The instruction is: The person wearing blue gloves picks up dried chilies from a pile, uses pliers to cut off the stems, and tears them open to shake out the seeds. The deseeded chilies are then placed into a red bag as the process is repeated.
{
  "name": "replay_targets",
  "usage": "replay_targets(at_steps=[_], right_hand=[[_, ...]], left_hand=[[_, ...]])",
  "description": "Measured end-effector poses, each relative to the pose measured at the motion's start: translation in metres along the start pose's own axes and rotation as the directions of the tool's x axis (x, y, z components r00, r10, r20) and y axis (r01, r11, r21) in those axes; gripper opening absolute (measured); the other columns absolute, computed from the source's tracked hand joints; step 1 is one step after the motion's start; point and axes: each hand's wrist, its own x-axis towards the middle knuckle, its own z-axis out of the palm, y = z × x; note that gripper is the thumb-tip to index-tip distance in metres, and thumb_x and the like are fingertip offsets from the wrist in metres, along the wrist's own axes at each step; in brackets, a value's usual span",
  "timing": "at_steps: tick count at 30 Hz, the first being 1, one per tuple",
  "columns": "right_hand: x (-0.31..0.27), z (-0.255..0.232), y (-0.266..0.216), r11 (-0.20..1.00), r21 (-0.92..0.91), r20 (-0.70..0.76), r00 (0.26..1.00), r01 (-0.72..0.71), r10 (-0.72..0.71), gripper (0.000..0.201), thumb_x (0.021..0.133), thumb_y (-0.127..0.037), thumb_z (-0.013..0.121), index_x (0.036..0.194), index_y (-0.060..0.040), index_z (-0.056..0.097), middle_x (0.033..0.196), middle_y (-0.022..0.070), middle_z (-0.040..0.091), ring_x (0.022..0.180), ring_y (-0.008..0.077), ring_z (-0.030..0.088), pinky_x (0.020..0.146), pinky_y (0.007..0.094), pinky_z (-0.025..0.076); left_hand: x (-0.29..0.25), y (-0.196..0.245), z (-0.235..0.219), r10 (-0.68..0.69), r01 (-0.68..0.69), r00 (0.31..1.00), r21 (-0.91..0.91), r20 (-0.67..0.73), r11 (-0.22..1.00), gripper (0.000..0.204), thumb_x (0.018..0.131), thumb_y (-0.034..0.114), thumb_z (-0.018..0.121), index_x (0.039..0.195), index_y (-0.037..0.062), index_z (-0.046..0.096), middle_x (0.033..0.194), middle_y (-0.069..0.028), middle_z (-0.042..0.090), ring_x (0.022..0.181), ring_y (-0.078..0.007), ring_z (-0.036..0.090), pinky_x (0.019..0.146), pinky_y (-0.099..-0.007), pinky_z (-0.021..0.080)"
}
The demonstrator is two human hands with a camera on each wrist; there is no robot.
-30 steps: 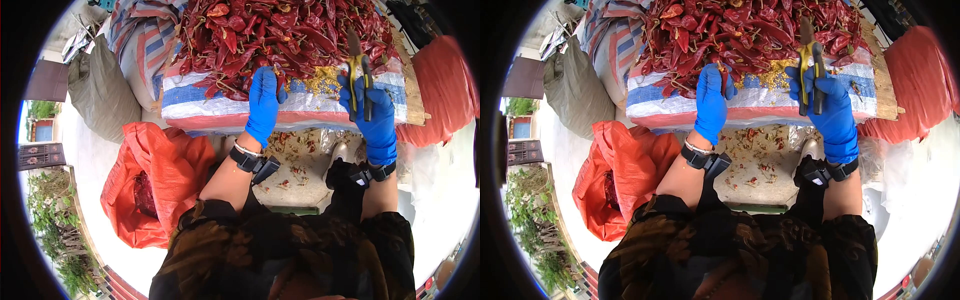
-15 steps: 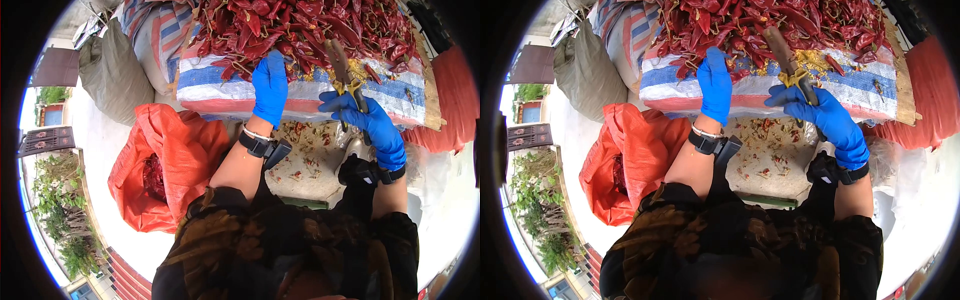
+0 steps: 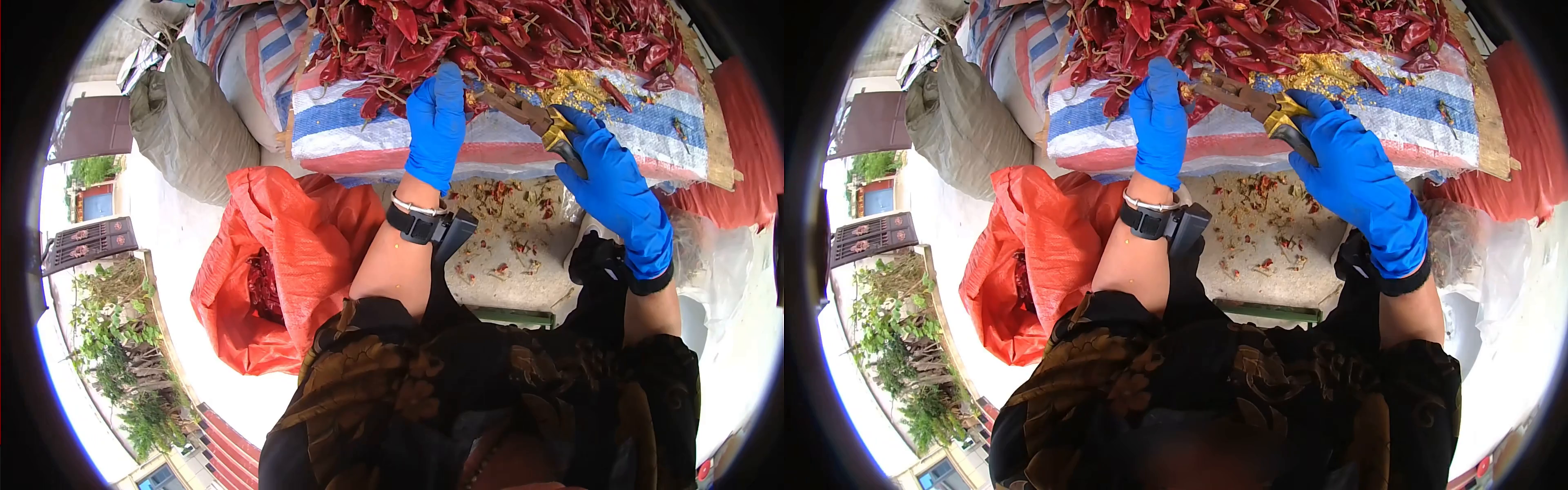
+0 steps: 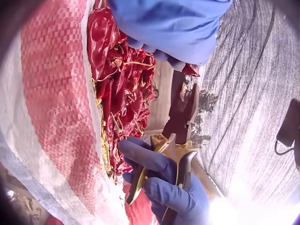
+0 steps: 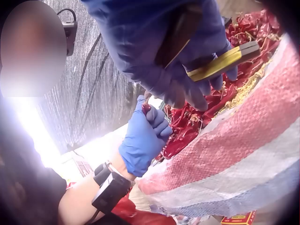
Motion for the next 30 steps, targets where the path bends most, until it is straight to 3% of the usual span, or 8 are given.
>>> replay_targets(at_steps=[4, 7, 11, 17, 19, 23, 30], right_hand=[[0.002, 0.004, -0.003, 0.999, -0.049, -0.012, 1.0, 0.019, -0.02, 0.03, 0.073, -0.015, 0.061, 0.1, -0.0029, 0.056, 0.113, 0.013, 0.051, 0.09, 0.0303, 0.054, 0.076, 0.0362, 0.046], [0.0, 0.011, 0.002, 0.994, -0.106, -0.025, 0.999, 0.034, -0.037, 0.032, 0.073, -0.019, 0.063, 0.1, -0.0031, 0.055, 0.109, 0.0127, 0.052, 0.089, 0.03, 0.055, 0.075, 0.036, 0.046], [-0.001, 0.01, 0.0, 0.99, -0.133, -0.025, 0.999, 0.041, -0.045, 0.034, 0.074, -0.024, 0.064, 0.1, -0.0035, 0.056, 0.11, 0.0133, 0.052, 0.089, 0.0298, 0.054, 0.075, 0.0361, 0.046], [0.001, -0.002, -0.006, 0.998, -0.068, 0.06, 0.998, 0.001, 0.003, 0.034, 0.075, -0.024, 0.063, 0.102, -0.0042, 0.057, 0.114, 0.0139, 0.05, 0.089, 0.0297, 0.055, 0.076, 0.0364, 0.046], [0.0, -0.003, -0.006, 0.998, -0.064, 0.073, 0.997, -0.003, 0.008, 0.034, 0.075, -0.024, 0.063, 0.102, -0.0042, 0.057, 0.114, 0.0137, 0.05, 0.089, 0.0297, 0.054, 0.076, 0.0364, 0.046], [-0.001, -0.002, -0.008, 0.988, -0.15, 0.072, 0.997, 0.037, -0.026, 0.034, 0.075, -0.025, 0.063, 0.101, -0.0036, 0.057, 0.114, 0.0132, 0.049, 0.088, 0.03, 0.054, 0.074, 0.0365, 0.046], [-0.004, -0.002, -0.003, 0.991, -0.134, 0.074, 0.997, 0.026, -0.016, 0.035, 0.075, -0.026, 0.062, 0.1, -0.0019, 0.056, 0.115, 0.0132, 0.049, 0.088, 0.0298, 0.054, 0.074, 0.0365, 0.046]], left_hand=[[0.002, -0.004, -0.003, 0.123, -0.126, 0.991, 0.046, 0.057, 0.991, 0.033, 0.086, 0.036, 0.054, 0.078, 0.0053, 0.063, 0.072, 0.0033, 0.057, 0.063, -0.0035, 0.042, 0.058, -0.0208, 0.036], [0.001, -0.003, -0.004, 0.07, -0.071, 0.997, 0.033, 0.044, 0.997, 0.032, 0.086, 0.034, 0.055, 0.077, 0.0048, 0.064, 0.07, 0.0042, 0.057, 0.062, -0.0032, 0.04, 0.057, -0.021, 0.034], [0.003, -0.007, -0.005, 0.105, -0.108, 0.994, 0.062, 0.042, 0.992, 0.032, 0.085, 0.034, 0.055, 0.076, 0.0054, 0.064, 0.066, 0.0057, 0.054, 0.06, -0.0025, 0.039, 0.054, -0.0204, 0.034], [0.003, -0.003, -0.005, 0.069, -0.073, 0.996, 0.069, 0.051, 0.995, 0.031, 0.085, 0.035, 0.056, 0.071, 0.0087, 0.063, 0.058, 0.0082, 0.046, 0.054, -0.0014, 0.035, 0.05, -0.0199, 0.031], [0.004, -0.001, -0.004, 0.036, -0.037, 0.999, 0.057, 0.027, 0.998, 0.036, 0.087, 0.029, 0.054, 0.059, 0.0069, 0.051, 0.053, 0.006, 0.043, 0.054, -0.0042, 0.034, 0.049, -0.0233, 0.031], [0.005, 0.0, -0.003, 0.082, -0.084, 0.996, 0.079, 0.035, 0.993, 0.037, 0.087, 0.029, 0.054, 0.057, 0.0068, 0.049, 0.053, 0.0052, 0.042, 0.054, -0.0043, 0.033, 0.048, -0.0238, 0.031], [0.008, -0.004, -0.009, 0.086, -0.104, 0.991, 0.187, 0.1, 0.977, 0.038, 0.087, 0.027, 0.054, 0.056, 0.0055, 0.048, 0.051, 0.0032, 0.041, 0.052, -0.0067, 0.033, 0.048, -0.0256, 0.032]])
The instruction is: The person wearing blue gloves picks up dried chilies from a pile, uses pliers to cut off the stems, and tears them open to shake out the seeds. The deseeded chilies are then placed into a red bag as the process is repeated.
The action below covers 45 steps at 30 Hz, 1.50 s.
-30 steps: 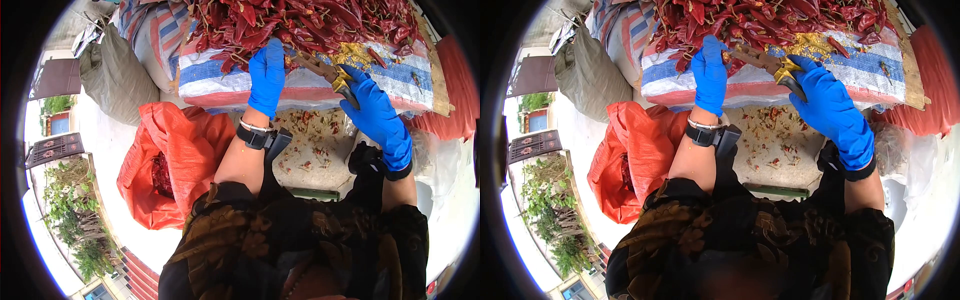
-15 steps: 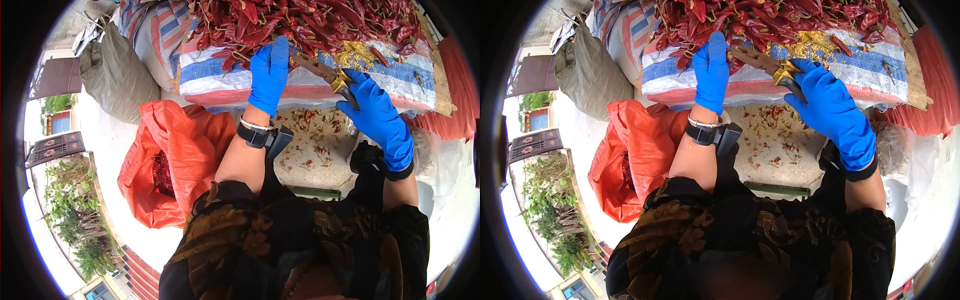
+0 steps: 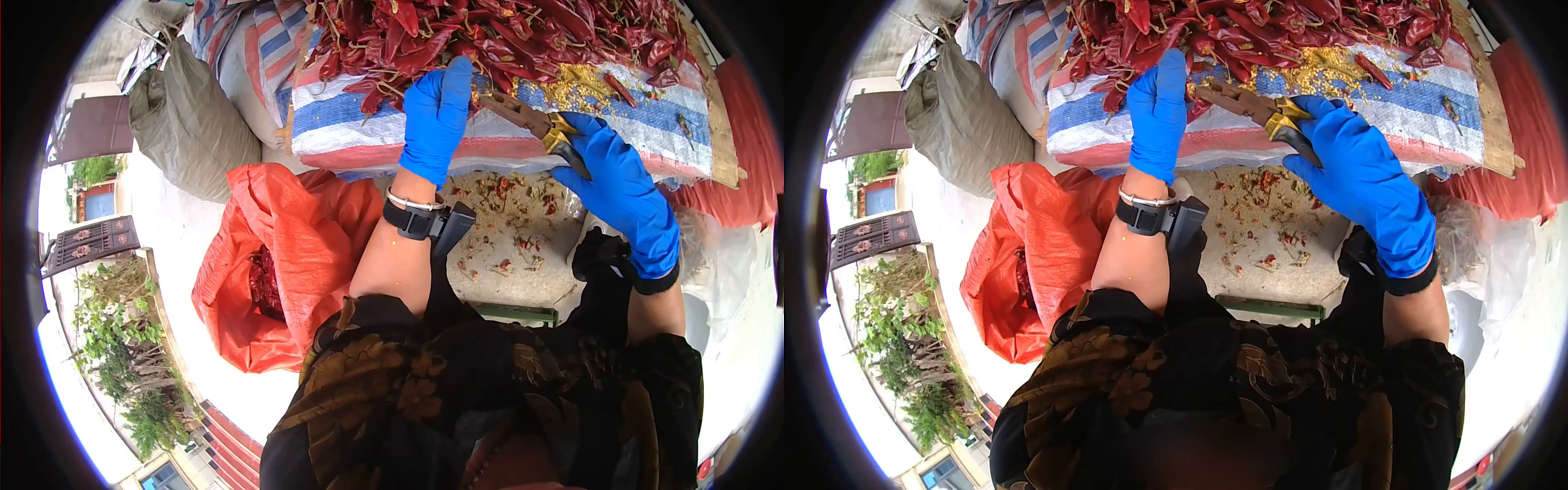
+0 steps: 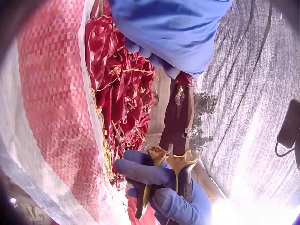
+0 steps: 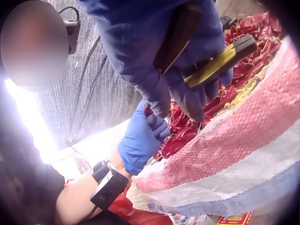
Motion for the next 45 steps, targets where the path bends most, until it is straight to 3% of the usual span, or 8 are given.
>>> replay_targets(at_steps=[12, 20, 29, 31, 35, 37, 40, 45], right_hand=[[-0.005, 0.012, 0.006, 0.997, 0.006, -0.091, 0.993, 0.072, -0.071, 0.034, 0.075, -0.025, 0.062, 0.099, -0.0022, 0.054, 0.105, 0.0125, 0.052, 0.085, 0.0303, 0.054, 0.071, 0.0376, 0.046], [-0.004, 0.003, -0.005, 0.971, 0.232, -0.008, 0.998, -0.053, 0.057, 0.033, 0.076, -0.026, 0.063, 0.097, -0.0041, 0.051, 0.083, 0.0167, 0.055, 0.077, 0.0341, 0.055, 0.065, 0.0392, 0.045], [-0.013, -0.018, 0.01, 0.976, 0.195, 0.134, 0.988, -0.095, 0.069, 0.042, 0.074, -0.027, 0.067, 0.104, -0.0015, 0.051, 0.092, 0.0162, 0.057, 0.08, 0.0328, 0.057, 0.069, 0.0376, 0.045], [-0.015, -0.02, 0.013, 0.975, 0.202, 0.134, 0.989, -0.093, 0.066, 0.042, 0.074, -0.026, 0.067, 0.104, -0.0012, 0.051, 0.091, 0.0161, 0.057, 0.08, 0.033, 0.056, 0.069, 0.0377, 0.045], [-0.02, -0.019, 0.026, 0.979, 0.2, 0.122, 0.992, -0.037, 0.012, 0.035, 0.075, -0.02, 0.065, 0.099, 0.0007, 0.052, 0.085, 0.0148, 0.058, 0.076, 0.03, 0.057, 0.068, 0.0347, 0.045], [-0.021, -0.041, 0.033, 0.931, 0.331, 0.239, 0.968, -0.153, 0.074, 0.032, 0.074, -0.019, 0.065, 0.096, 0.001, 0.053, 0.083, 0.0151, 0.058, 0.075, 0.0286, 0.057, 0.067, 0.0336, 0.045], [-0.023, -0.055, 0.045, 0.775, 0.505, 0.321, 0.916, -0.38, 0.24, 0.025, 0.074, -0.012, 0.063, 0.091, 0.0025, 0.053, 0.077, 0.0137, 0.057, 0.068, 0.0246, 0.057, 0.065, 0.0315, 0.044], [-0.023, -0.061, 0.051, 0.886, 0.315, 0.159, 0.939, -0.341, 0.306, 0.025, 0.076, -0.021, 0.062, 0.089, -0.0004, 0.055, 0.077, 0.0168, 0.056, 0.068, 0.0324, 0.054, 0.063, 0.0352, 0.042]], left_hand=[[-0.001, 0.005, 0.001, 0.08, -0.088, 0.994, 0.109, 0.08, 0.99, 0.036, 0.086, 0.028, 0.054, 0.062, 0.0014, 0.053, 0.053, -0.0005, 0.047, 0.053, -0.0092, 0.038, 0.05, -0.0275, 0.036], [-0.004, -0.008, -0.001, 0.057, -0.072, 0.996, 0.26, 0.062, 0.963, 0.036, 0.087, 0.032, 0.052, 0.067, 0.0017, 0.057, 0.056, -0.0091, 0.051, 0.05, -0.0166, 0.044, 0.052, -0.0291, 0.04], [-0.008, 0.009, 0.01, 0.224, -0.251, 0.967, 0.316, 0.12, 0.915, 0.036, 0.086, 0.029, 0.053, 0.064, 0.0013, 0.056, 0.053, -0.0103, 0.05, 0.048, -0.0218, 0.045, 0.051, -0.0311, 0.04], [-0.01, 0.011, 0.012, 0.125, -0.163, 0.981, 0.285, 0.147, 0.945, 0.035, 0.086, 0.028, 0.052, 0.065, 0.0012, 0.056, 0.053, -0.0109, 0.05, 0.048, -0.0232, 0.049, 0.05, -0.0314, 0.04], [-0.007, -0.001, 0.014, 0.19, -0.222, 0.973, 0.297, 0.133, 0.929, 0.038, 0.086, 0.031, 0.053, 0.064, 0.0013, 0.056, 0.052, -0.0086, 0.052, 0.048, -0.019, 0.051, 0.049, -0.0299, 0.04], [-0.001, -0.007, 0.006, -0.047, 0.02, 0.978, -0.133, -0.204, 0.991, 0.042, 0.086, 0.037, 0.052, 0.061, 0.0036, 0.055, 0.051, -0.0028, 0.051, 0.047, -0.0117, 0.047, 0.046, -0.0265, 0.037], [0.007, 0.016, -0.019, -0.114, 0.046, 0.925, -0.191, -0.364, 0.981, 0.044, 0.086, 0.041, 0.051, 0.058, 0.0079, 0.051, 0.052, 0.0015, 0.043, 0.048, -0.0076, 0.038, 0.044, -0.0232, 0.028], [-0.006, 0.013, 0.011, -0.177, 0.135, 0.954, -0.179, -0.241, 0.974, 0.053, 0.086, 0.051, 0.044, 0.057, 0.0071, 0.049, 0.051, 0.0004, 0.042, 0.047, -0.0076, 0.036, 0.045, -0.0231, 0.024]])
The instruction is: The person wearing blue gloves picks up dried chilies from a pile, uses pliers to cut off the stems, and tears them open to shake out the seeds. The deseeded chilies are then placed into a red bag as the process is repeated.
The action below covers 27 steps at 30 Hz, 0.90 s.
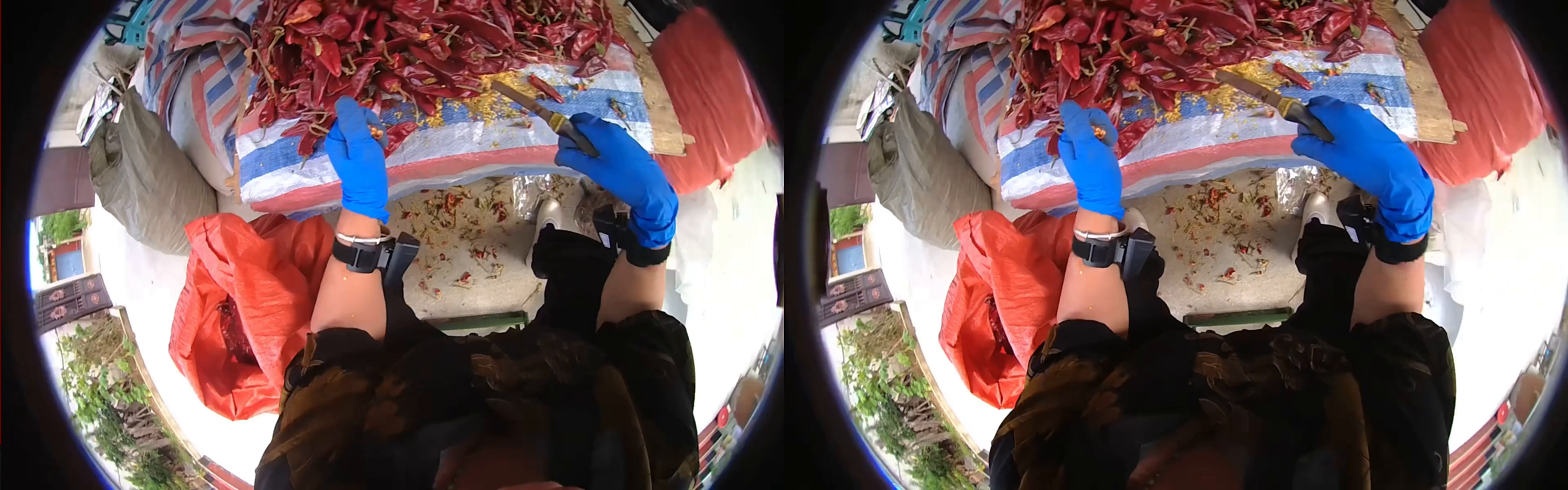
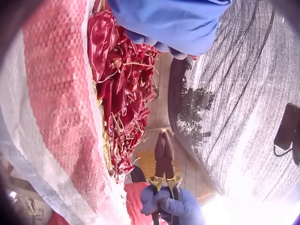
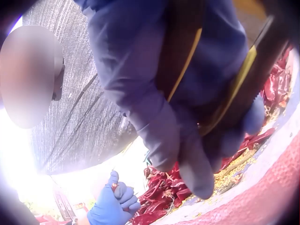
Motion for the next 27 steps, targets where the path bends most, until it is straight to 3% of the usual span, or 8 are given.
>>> replay_targets(at_steps=[3, 5, 6, 9, 17, 24, 26, 27], right_hand=[[-0.005, -0.014, 0.012, 0.986, -0.006, -0.101, 0.981, -0.169, 0.168, 0.027, 0.076, -0.025, 0.061, 0.089, -0.0013, 0.056, 0.077, 0.0172, 0.056, 0.069, 0.0349, 0.054, 0.062, 0.0371, 0.042], [-0.008, -0.02, 0.031, 0.99, -0.064, -0.344, 0.934, -0.126, 0.097, 0.025, 0.075, -0.025, 0.062, 0.085, -0.0021, 0.056, 0.075, 0.017, 0.055, 0.069, 0.0346, 0.055, 0.06, 0.0384, 0.042], [-0.009, -0.022, 0.044, 0.986, -0.078, -0.363, 0.925, -0.148, 0.11, 0.025, 0.075, -0.025, 0.062, 0.085, -0.0021, 0.056, 0.075, 0.017, 0.055, 0.069, 0.0346, 0.055, 0.06, 0.0384, 0.042], [-0.011, -0.025, 0.069, 0.854, -0.358, -0.697, 0.716, -0.379, 0.026, 0.023, 0.073, -0.024, 0.063, 0.076, -0.0024, 0.058, 0.072, 0.018, 0.056, 0.067, 0.0346, 0.056, 0.057, 0.0408, 0.043], [-0.007, -0.022, 0.155, 0.719, -0.392, -0.743, 0.658, -0.574, 0.12, 0.03, 0.067, -0.03, 0.066, 0.072, -0.0004, 0.061, 0.075, 0.0194, 0.058, 0.067, 0.0339, 0.058, 0.059, 0.0413, 0.045], [0.013, -0.023, 0.164, 0.66, -0.33, -0.811, 0.56, -0.675, 0.168, 0.032, 0.067, -0.034, 0.066, 0.077, -0.0034, 0.063, 0.078, 0.0176, 0.06, 0.078, 0.0322, 0.058, 0.065, 0.043, 0.046], [0.016, -0.023, 0.166, 0.655, -0.33, -0.832, 0.537, -0.68, 0.138, 0.032, 0.067, -0.034, 0.066, 0.078, -0.0044, 0.063, 0.079, 0.017, 0.061, 0.086, 0.0318, 0.058, 0.069, 0.0438, 0.045], [0.018, -0.024, 0.152, 0.682, -0.366, -0.833, 0.55, -0.633, 0.063, 0.031, 0.069, -0.033, 0.065, 0.081, -0.0042, 0.063, 0.081, 0.0174, 0.062, 0.092, 0.0318, 0.056, 0.075, 0.0418, 0.043]], left_hand=[[-0.001, 0.004, 0.003, 0.015, -0.014, 1.0, 0.067, -0.013, 0.998, 0.056, 0.086, 0.051, 0.042, 0.053, 0.0061, 0.047, 0.052, -0.0005, 0.042, 0.05, -0.0089, 0.037, 0.048, -0.0244, 0.024], [0.0, 0.001, 0.0, 0.013, -0.014, 0.999, 0.033, 0.029, 0.999, 0.054, 0.085, 0.051, 0.044, 0.056, 0.0061, 0.048, 0.053, -0.0006, 0.042, 0.051, -0.0096, 0.037, 0.05, -0.0255, 0.026], [-0.002, 0.003, 0.003, 0.026, -0.028, 0.999, 0.053, 0.029, 0.998, 0.052, 0.086, 0.05, 0.044, 0.057, 0.0064, 0.048, 0.054, -0.0005, 0.042, 0.052, -0.0094, 0.037, 0.05, -0.0253, 0.026], [-0.003, -0.001, 0.004, 0.082, -0.088, 0.993, 0.072, 0.084, 0.994, 0.051, 0.086, 0.049, 0.044, 0.056, 0.0072, 0.046, 0.054, 0.0001, 0.041, 0.052, -0.0091, 0.036, 0.05, -0.0249, 0.025], [-0.007, 0.002, 0.013, 0.094, -0.097, 0.995, 0.127, 0.027, 0.987, 0.054, 0.087, 0.051, 0.037, 0.059, 0.007, 0.047, 0.056, -0.0003, 0.045, 0.055, -0.0081, 0.037, 0.052, -0.0237, 0.026], [-0.012, -0.01, 0.018, 0.101, -0.103, 0.994, 0.067, 0.034, 0.992, 0.053, 0.087, 0.055, 0.034, 0.073, 0.0062, 0.05, 0.07, -0.0016, 0.048, 0.061, -0.0083, 0.041, 0.056, -0.0221, 0.032], [-0.009, -0.02, 0.012, 0.241, -0.236, 0.925, -0.055, 0.294, 0.97, 0.035, 0.085, 0.042, 0.05, 0.086, 0.0062, 0.05, 0.08, -0.0005, 0.047, 0.066, -0.0076, 0.04, 0.058, -0.0199, 0.034], [-0.01, -0.018, 0.015, 0.243, -0.237, 0.923, -0.057, 0.297, 0.97, 0.035, 0.085, 0.042, 0.05, 0.086, 0.0062, 0.05, 0.08, -0.0005, 0.047, 0.066, -0.0076, 0.04, 0.058, -0.0199, 0.034]])
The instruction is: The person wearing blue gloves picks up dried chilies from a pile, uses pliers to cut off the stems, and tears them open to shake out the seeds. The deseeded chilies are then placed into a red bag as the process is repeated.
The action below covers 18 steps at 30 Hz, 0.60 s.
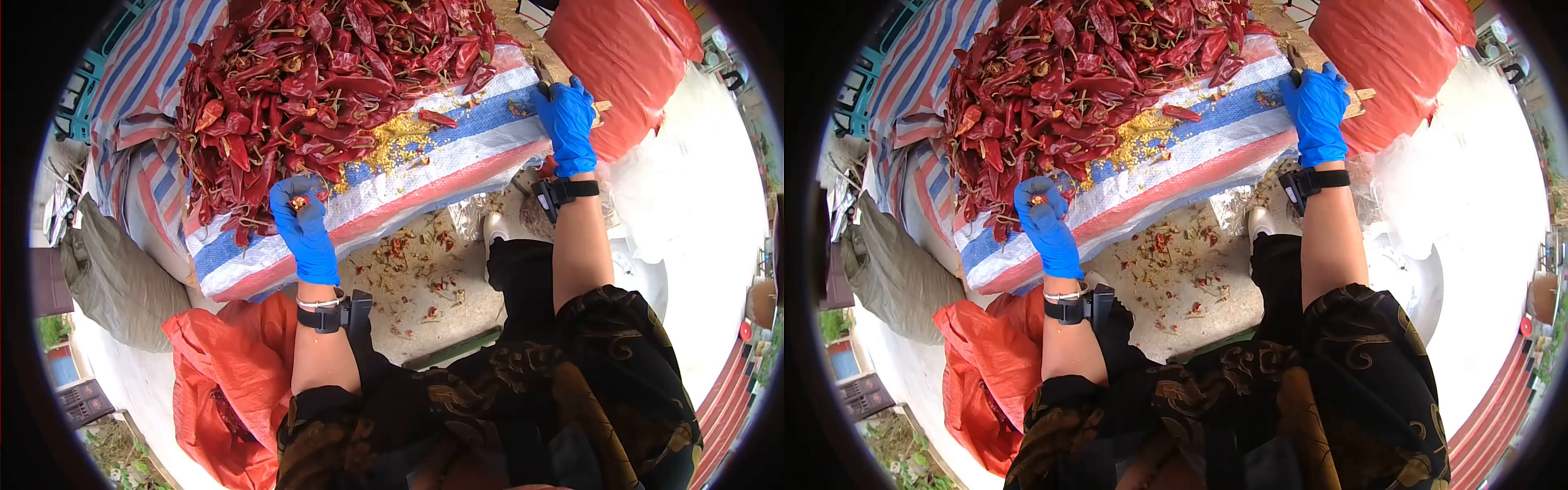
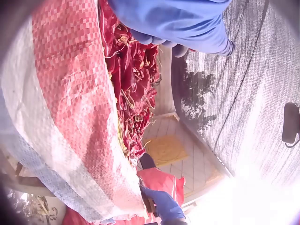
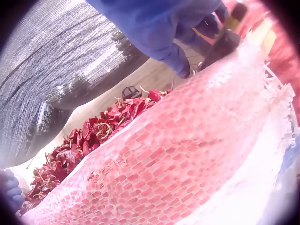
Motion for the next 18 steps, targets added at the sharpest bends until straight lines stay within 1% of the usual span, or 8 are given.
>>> replay_targets(at_steps=[2, 3, 5, 9, 13, 15, 17, 18], right_hand=[[0.001, -0.002, -0.019, 0.985, 0.157, 0.001, 0.998, 0.065, -0.066, 0.033, 0.074, -0.032, 0.062, 0.094, -0.0057, 0.063, 0.092, 0.0143, 0.063, 0.109, 0.0309, 0.048, 0.089, 0.0391, 0.037], [-0.003, -0.001, -0.033, 0.96, 0.249, -0.086, 0.99, 0.13, -0.111, 0.038, 0.077, -0.035, 0.059, 0.102, -0.0062, 0.061, 0.099, 0.0143, 0.061, 0.109, 0.0314, 0.048, 0.09, 0.0392, 0.036], [-0.009, 0.006, -0.059, 0.874, 0.406, -0.059, 0.962, 0.267, -0.266, 0.045, 0.074, -0.04, 0.06, 0.107, -0.0094, 0.059, 0.104, 0.0203, 0.057, 0.108, 0.0346, 0.048, 0.09, 0.0429, 0.035], [-0.024, 0.011, -0.089, 0.867, 0.422, 0.054, 0.947, 0.265, -0.316, 0.049, 0.077, -0.043, 0.056, 0.115, -0.0114, 0.054, 0.11, 0.0253, 0.052, 0.108, 0.0365, 0.047, 0.088, 0.0441, 0.037], [-0.025, 0.018, -0.094, 0.964, 0.191, 0.112, 0.972, 0.183, -0.207, 0.049, 0.082, -0.038, 0.051, 0.115, -0.0022, 0.05, 0.105, 0.0267, 0.053, 0.102, 0.0378, 0.05, 0.078, 0.0444, 0.044], [-0.018, 0.01, -0.091, 0.956, 0.283, 0.304, 0.939, 0.075, -0.164, 0.044, 0.083, -0.033, 0.05, 0.109, 0.0015, 0.053, 0.098, 0.0251, 0.056, 0.094, 0.038, 0.054, 0.078, 0.0414, 0.045], [-0.019, 0.003, -0.092, 0.944, 0.324, 0.249, 0.957, 0.062, -0.148, 0.036, 0.083, -0.028, 0.05, 0.104, 0.0011, 0.056, 0.097, 0.0233, 0.057, 0.09, 0.0374, 0.056, 0.078, 0.0401, 0.045], [-0.019, 0.0, -0.093, 0.887, 0.453, 0.096, 0.985, 0.085, -0.144, 0.035, 0.083, -0.026, 0.051, 0.104, 0.0012, 0.056, 0.099, 0.0231, 0.057, 0.091, 0.037, 0.055, 0.079, 0.0401, 0.044]], left_hand=[[0.0, 0.005, 0.011, 0.027, -0.023, 0.999, 0.131, -0.03, 0.991, 0.019, 0.082, 0.018, 0.06, 0.093, 0.007, 0.05, 0.083, 0.0004, 0.048, 0.069, -0.0072, 0.042, 0.063, -0.021, 0.038], [0.0, 0.005, 0.013, 0.029, -0.025, 0.999, 0.127, -0.028, 0.992, 0.019, 0.082, 0.018, 0.06, 0.093, 0.007, 0.05, 0.083, 0.0004, 0.048, 0.069, -0.0072, 0.042, 0.063, -0.021, 0.038], [0.0, 0.005, 0.015, -0.114, 0.117, 0.993, 0.072, -0.043, 0.991, 0.029, 0.072, 0.001, 0.067, 0.095, 0.0069, 0.049, 0.086, 0.0005, 0.048, 0.074, -0.0078, 0.044, 0.07, -0.0221, 0.04], [0.001, 0.004, 0.02, -0.057, 0.061, 0.997, 0.098, -0.043, 0.993, 0.035, 0.068, 0.003, 0.072, 0.094, 0.0079, 0.049, 0.084, 0.0018, 0.045, 0.07, -0.0068, 0.039, 0.065, -0.0189, 0.037], [0.001, 0.007, 0.018, -0.032, 0.037, 0.999, 0.125, -0.041, 0.991, 0.032, 0.068, 0.003, 0.072, 0.091, 0.0068, 0.05, 0.083, 0.0014, 0.047, 0.072, -0.0079, 0.041, 0.067, -0.0201, 0.038], [0.001, 0.005, 0.015, -0.006, 0.013, 0.999, 0.153, -0.047, 0.988, 0.03, 0.069, 0.003, 0.071, 0.09, 0.0063, 0.051, 0.083, 0.0012, 0.047, 0.072, -0.0082, 0.042, 0.068, -0.0208, 0.038], [0.002, 0.002, 0.01, -0.048, 0.055, 0.997, 0.121, -0.058, 0.991, 0.025, 0.07, 0.002, 0.069, 0.088, 0.0055, 0.052, 0.083, 0.0006, 0.049, 0.075, -0.0084, 0.044, 0.071, -0.0217, 0.039], [0.002, 0.002, 0.009, -0.045, 0.054, 0.997, 0.127, -0.069, 0.99, 0.025, 0.07, 0.002, 0.069, 0.088, 0.0055, 0.052, 0.083, 0.0006, 0.049, 0.075, -0.0084, 0.044, 0.071, -0.0217, 0.039]])
